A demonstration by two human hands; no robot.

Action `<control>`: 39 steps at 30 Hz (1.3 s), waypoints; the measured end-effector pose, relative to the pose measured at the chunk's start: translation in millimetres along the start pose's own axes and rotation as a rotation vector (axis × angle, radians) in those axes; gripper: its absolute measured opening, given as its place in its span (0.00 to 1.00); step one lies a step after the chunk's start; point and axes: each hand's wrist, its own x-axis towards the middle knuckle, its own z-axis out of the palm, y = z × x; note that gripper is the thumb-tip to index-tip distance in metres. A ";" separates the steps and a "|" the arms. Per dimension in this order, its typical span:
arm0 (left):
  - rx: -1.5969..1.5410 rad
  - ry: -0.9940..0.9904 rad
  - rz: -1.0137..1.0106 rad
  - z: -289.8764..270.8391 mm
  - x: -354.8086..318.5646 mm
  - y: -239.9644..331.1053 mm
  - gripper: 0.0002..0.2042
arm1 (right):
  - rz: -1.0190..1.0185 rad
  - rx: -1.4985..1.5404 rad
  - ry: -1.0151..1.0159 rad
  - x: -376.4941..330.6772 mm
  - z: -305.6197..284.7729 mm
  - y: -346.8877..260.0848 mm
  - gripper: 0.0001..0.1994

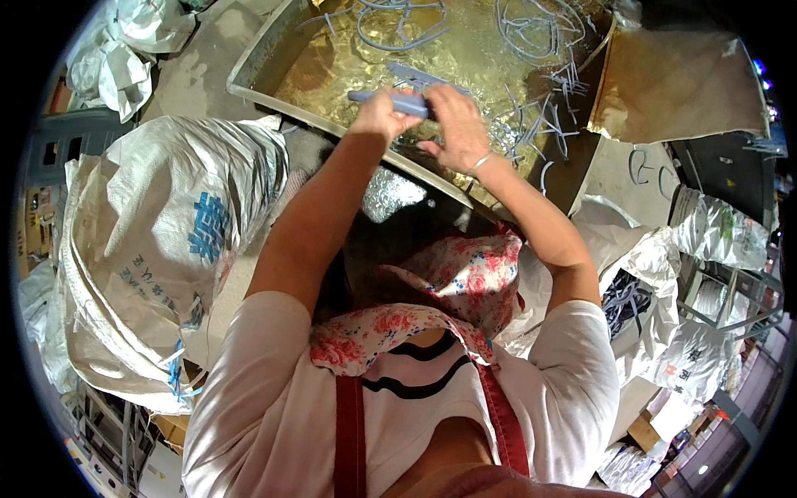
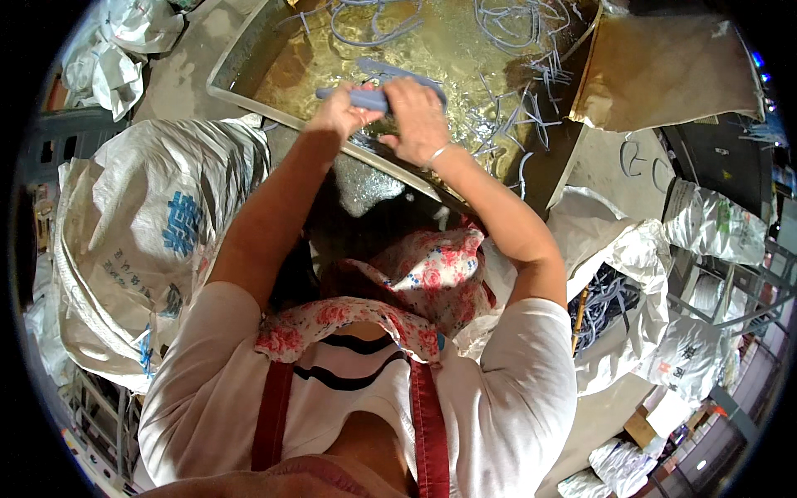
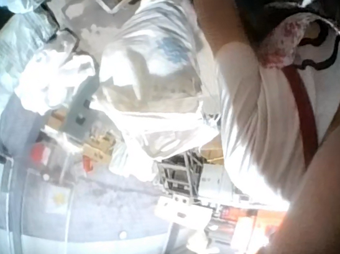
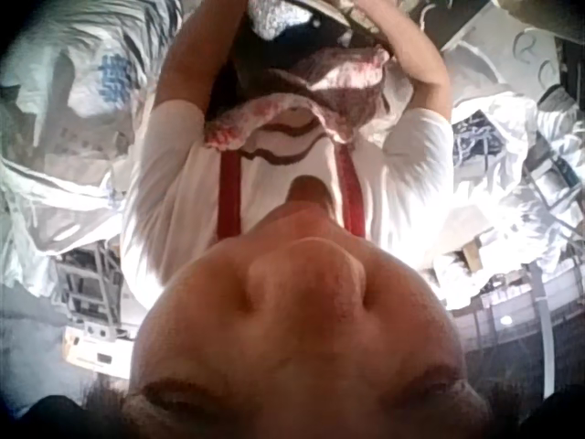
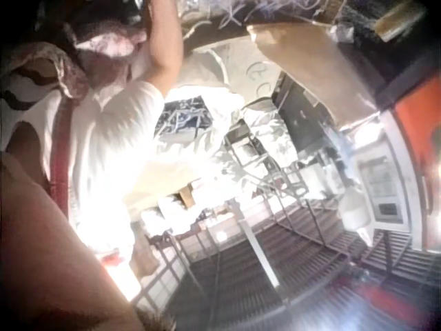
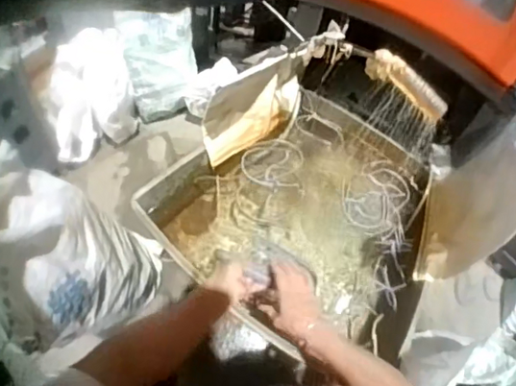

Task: The person plugs a power cord into a wall socket and then moves to a table to organize a pile of gray cables. They pick up the cables, untangle them, and fold them into neat bundles, placing the finished bundles into a white sack.

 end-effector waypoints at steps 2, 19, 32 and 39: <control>-0.153 -0.111 -0.021 -6.2 13.3 9.9 0.14 | 0.097 0.089 -0.036 -14.8 1.6 21.2 0.29; 1.131 -0.423 1.184 23.7 -34.5 26.5 0.16 | -0.083 -0.340 -0.074 39.4 -80.0 88.6 0.08; 0.151 -0.230 0.577 -0.3 -41.8 92.3 0.10 | 0.525 -0.237 -0.880 -10.3 55.4 113.5 0.15; 0.157 -0.205 0.805 -0.3 -53.6 97.1 0.10 | 0.786 -0.186 -0.598 -39.3 111.5 104.6 0.18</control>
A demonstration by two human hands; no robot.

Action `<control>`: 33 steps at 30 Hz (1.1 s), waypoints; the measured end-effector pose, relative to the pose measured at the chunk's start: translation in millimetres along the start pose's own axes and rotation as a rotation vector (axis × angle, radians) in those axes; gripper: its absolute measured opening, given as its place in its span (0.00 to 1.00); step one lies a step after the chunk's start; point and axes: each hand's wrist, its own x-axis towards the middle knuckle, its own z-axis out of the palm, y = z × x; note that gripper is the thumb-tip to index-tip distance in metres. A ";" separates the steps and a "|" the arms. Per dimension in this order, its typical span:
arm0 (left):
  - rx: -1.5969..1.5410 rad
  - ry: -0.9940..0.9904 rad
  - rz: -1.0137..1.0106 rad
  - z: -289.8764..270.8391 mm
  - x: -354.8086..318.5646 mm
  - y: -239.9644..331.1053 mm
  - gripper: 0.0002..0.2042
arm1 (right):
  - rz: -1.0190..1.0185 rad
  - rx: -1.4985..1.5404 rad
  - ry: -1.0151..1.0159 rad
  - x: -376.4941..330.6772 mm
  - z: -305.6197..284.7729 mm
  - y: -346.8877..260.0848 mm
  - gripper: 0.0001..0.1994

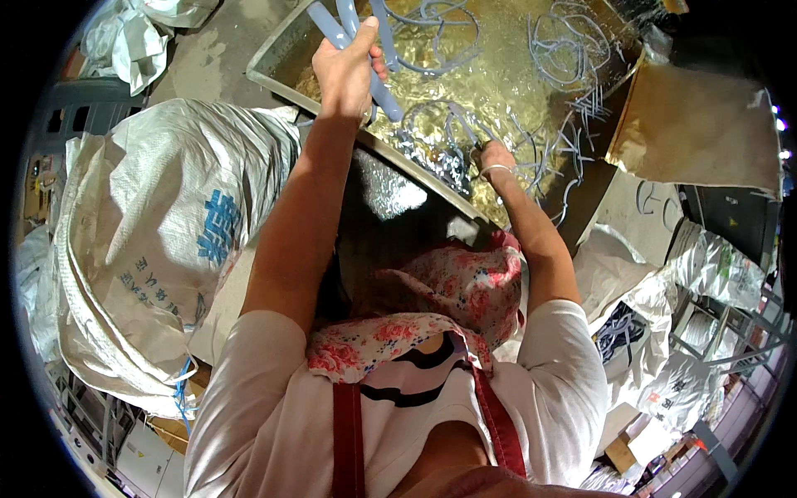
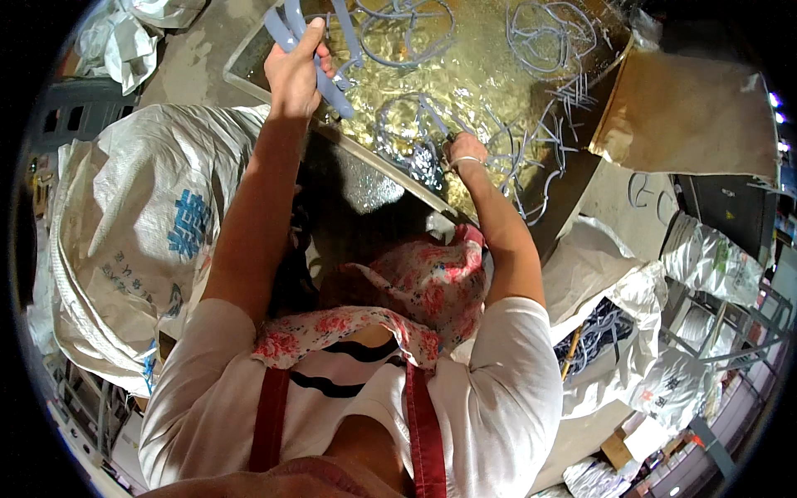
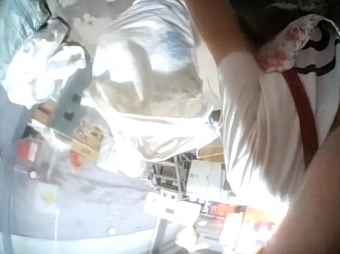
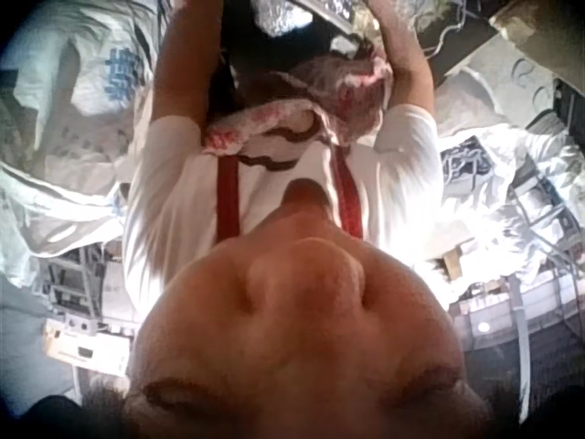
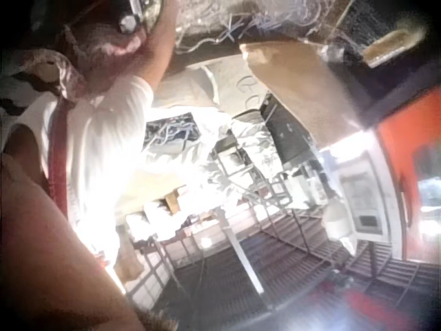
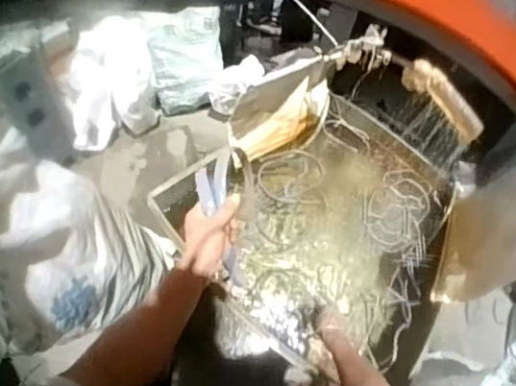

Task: The person plugs a power cord into a wall socket and then moves to a table to organize a pile of gray cables. They pick up the cables, untangle them, and fold them into neat bundles, placing the finished bundles into a white sack.

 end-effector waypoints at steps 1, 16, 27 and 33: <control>0.004 0.015 0.035 -1.0 1.3 4.0 0.10 | -0.126 -0.052 0.137 -5.7 -8.4 -1.5 0.16; 0.243 0.127 0.093 0.8 -8.9 22.3 0.10 | -0.647 -0.214 0.064 54.9 -124.2 -166.4 0.16; 0.308 0.167 0.153 -15.9 4.2 23.5 0.09 | -0.623 -0.207 0.129 66.3 -102.6 -166.2 0.14; 0.619 -0.152 0.142 -22.5 7.1 -6.9 0.10 | -0.943 -0.229 0.248 -28.6 -205.2 -110.3 0.08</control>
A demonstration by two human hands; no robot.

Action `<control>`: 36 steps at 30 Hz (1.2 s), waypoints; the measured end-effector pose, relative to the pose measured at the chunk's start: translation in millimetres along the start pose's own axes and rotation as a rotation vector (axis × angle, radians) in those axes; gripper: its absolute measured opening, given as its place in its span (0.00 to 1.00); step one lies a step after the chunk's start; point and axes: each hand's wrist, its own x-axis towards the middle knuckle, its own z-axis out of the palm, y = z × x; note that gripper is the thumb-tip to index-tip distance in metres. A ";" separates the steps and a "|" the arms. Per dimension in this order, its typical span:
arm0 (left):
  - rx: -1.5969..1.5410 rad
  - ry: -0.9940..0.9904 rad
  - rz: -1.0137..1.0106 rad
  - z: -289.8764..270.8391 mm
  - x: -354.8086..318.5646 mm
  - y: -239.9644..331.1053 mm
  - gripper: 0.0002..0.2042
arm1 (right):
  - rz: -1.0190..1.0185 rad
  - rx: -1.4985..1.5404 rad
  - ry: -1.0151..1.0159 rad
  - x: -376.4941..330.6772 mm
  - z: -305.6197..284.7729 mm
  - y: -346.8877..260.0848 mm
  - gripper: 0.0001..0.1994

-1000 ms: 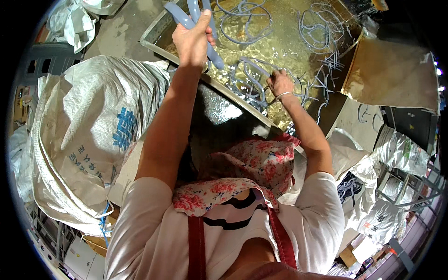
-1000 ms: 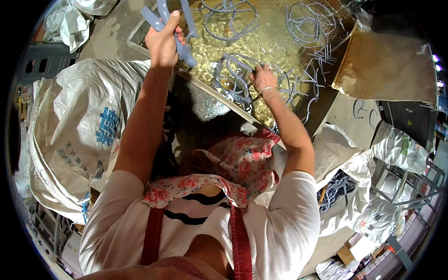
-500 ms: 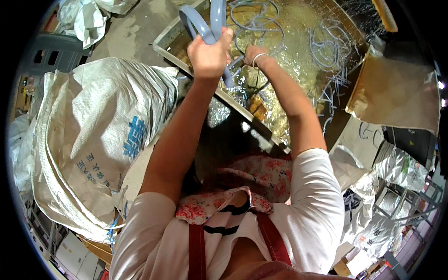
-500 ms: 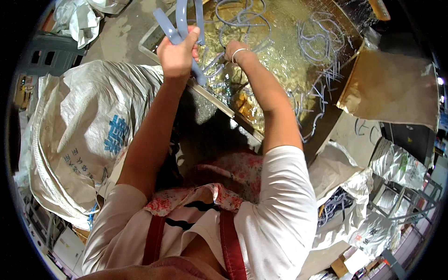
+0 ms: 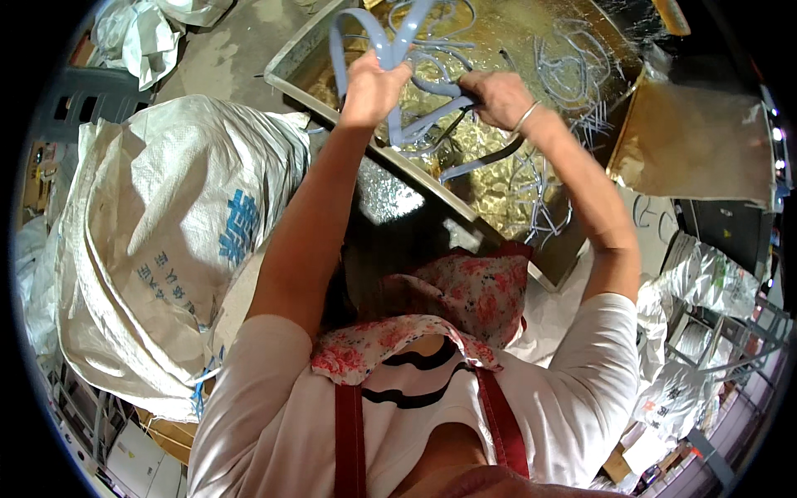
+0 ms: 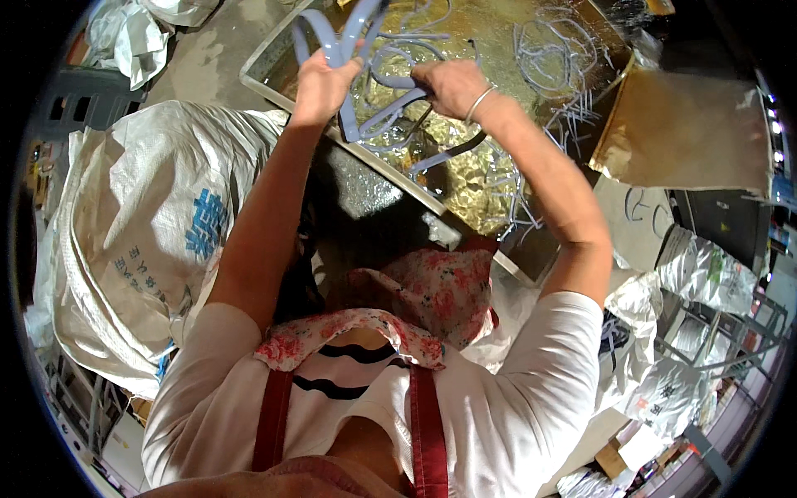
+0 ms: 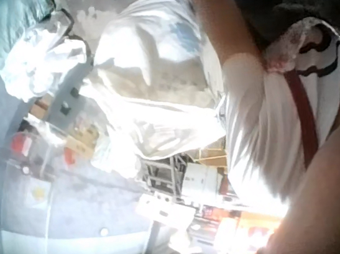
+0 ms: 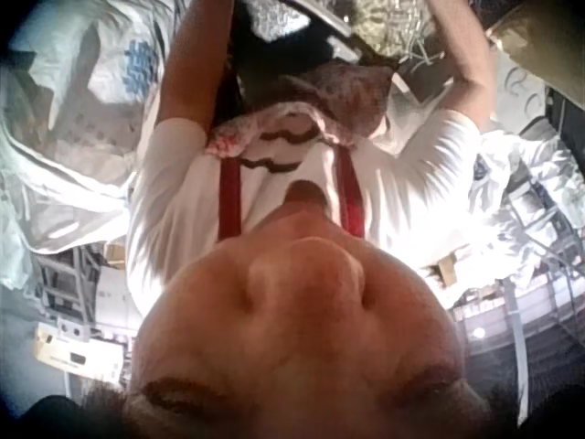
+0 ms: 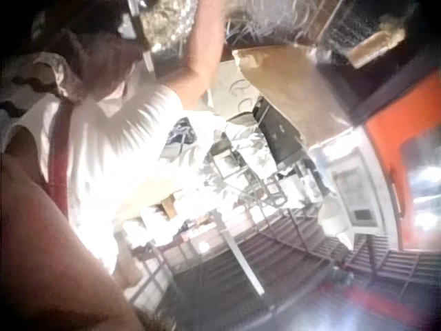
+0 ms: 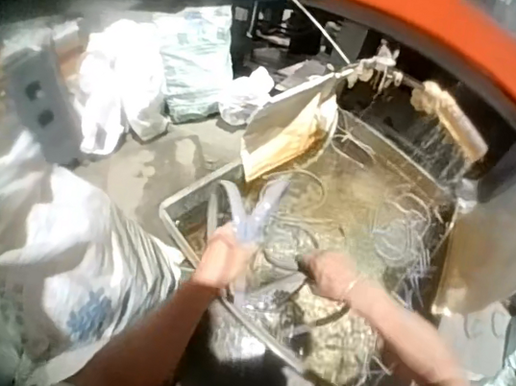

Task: The person plugs a power cord into a wall socket and then moves to a table to organize a pile of gray cables. They pick up the cables, untangle them, and fold them into neat bundles, placing the finished bundles into a white sack.

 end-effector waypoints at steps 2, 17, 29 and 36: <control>-0.009 -0.199 -0.044 9.3 -1.4 -7.1 0.10 | -0.042 0.091 0.059 -17.1 -28.4 1.2 0.12; -0.169 -0.341 -0.166 47.0 -13.5 -4.7 0.13 | 0.292 -0.024 0.412 25.8 -16.7 9.1 0.11; -0.737 -0.110 -0.456 -4.9 9.9 9.7 0.09 | 0.527 1.737 0.004 -77.9 111.6 48.2 0.30; -1.043 0.142 -0.420 -14.4 19.6 4.8 0.10 | 0.668 2.034 0.419 -49.6 138.6 -32.5 0.13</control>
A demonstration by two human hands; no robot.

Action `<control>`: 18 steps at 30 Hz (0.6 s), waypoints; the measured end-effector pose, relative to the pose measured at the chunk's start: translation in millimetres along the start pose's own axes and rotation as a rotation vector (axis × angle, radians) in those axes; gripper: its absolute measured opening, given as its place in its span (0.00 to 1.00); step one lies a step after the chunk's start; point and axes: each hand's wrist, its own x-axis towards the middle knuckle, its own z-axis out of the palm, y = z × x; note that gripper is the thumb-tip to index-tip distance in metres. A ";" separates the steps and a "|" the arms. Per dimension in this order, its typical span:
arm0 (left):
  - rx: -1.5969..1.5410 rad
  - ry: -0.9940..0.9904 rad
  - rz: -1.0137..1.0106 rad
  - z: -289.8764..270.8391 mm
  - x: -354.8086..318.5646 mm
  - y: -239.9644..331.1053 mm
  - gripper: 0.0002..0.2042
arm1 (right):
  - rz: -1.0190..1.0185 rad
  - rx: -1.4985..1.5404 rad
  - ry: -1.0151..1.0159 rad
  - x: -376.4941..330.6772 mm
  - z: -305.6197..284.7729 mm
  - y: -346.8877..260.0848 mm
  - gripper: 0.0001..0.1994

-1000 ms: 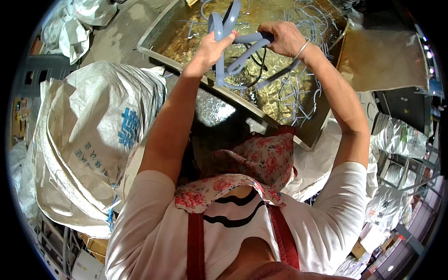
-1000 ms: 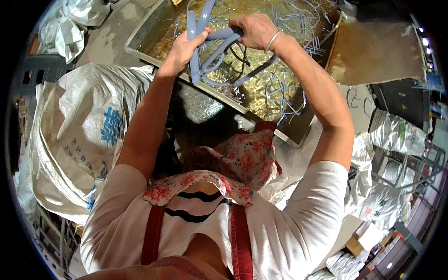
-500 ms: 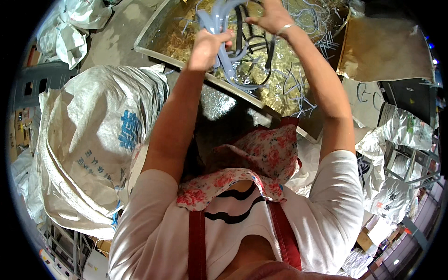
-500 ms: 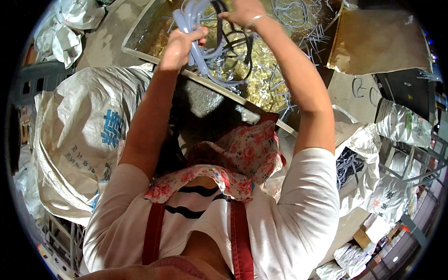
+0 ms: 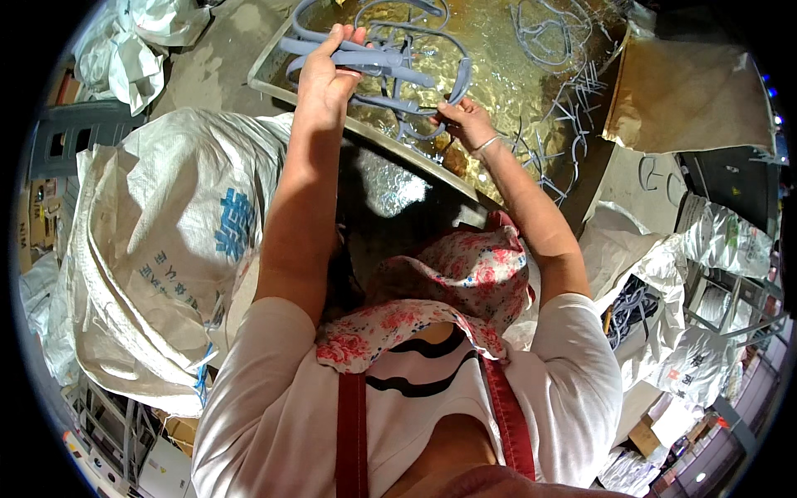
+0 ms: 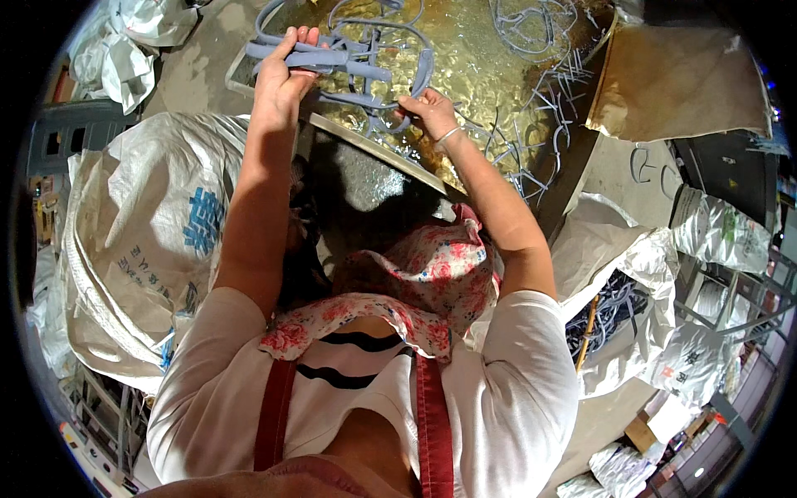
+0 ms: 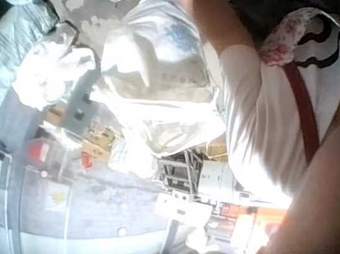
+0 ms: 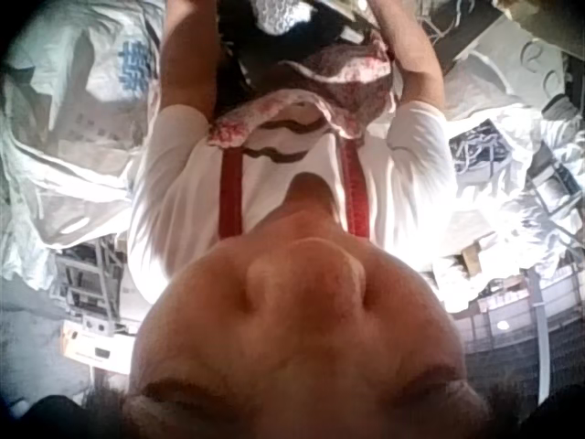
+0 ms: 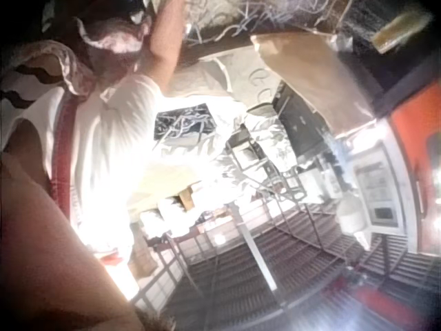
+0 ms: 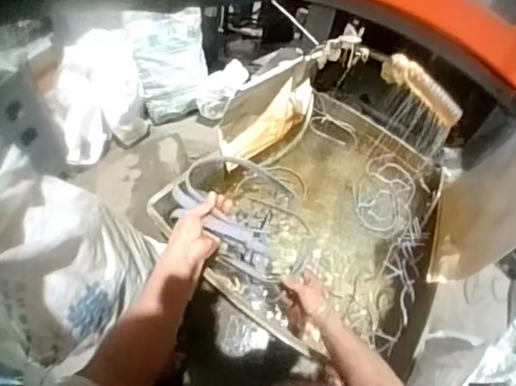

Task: The person plugs a power cord into a wall socket and then moves to a table to organize a pile of gray cables. They pick up the cables, untangle them, and fold them into neat bundles, placing the finished bundles into a white sack.

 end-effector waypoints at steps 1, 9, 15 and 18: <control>-0.008 -0.029 0.035 -7.5 5.6 3.7 0.11 | 0.005 -0.105 0.099 0.4 4.6 1.4 0.08; 0.487 0.073 0.683 5.4 -10.4 34.5 0.07 | -0.475 -1.435 0.555 -17.8 -92.0 -52.4 0.13; 1.224 -0.207 0.378 23.9 -37.4 -24.4 0.14 | -0.579 -1.737 0.080 -27.8 -8.6 -119.9 0.12; 1.251 -0.405 0.484 20.8 -36.4 -46.3 0.15 | -0.531 -1.729 -0.073 -31.9 28.4 -138.0 0.13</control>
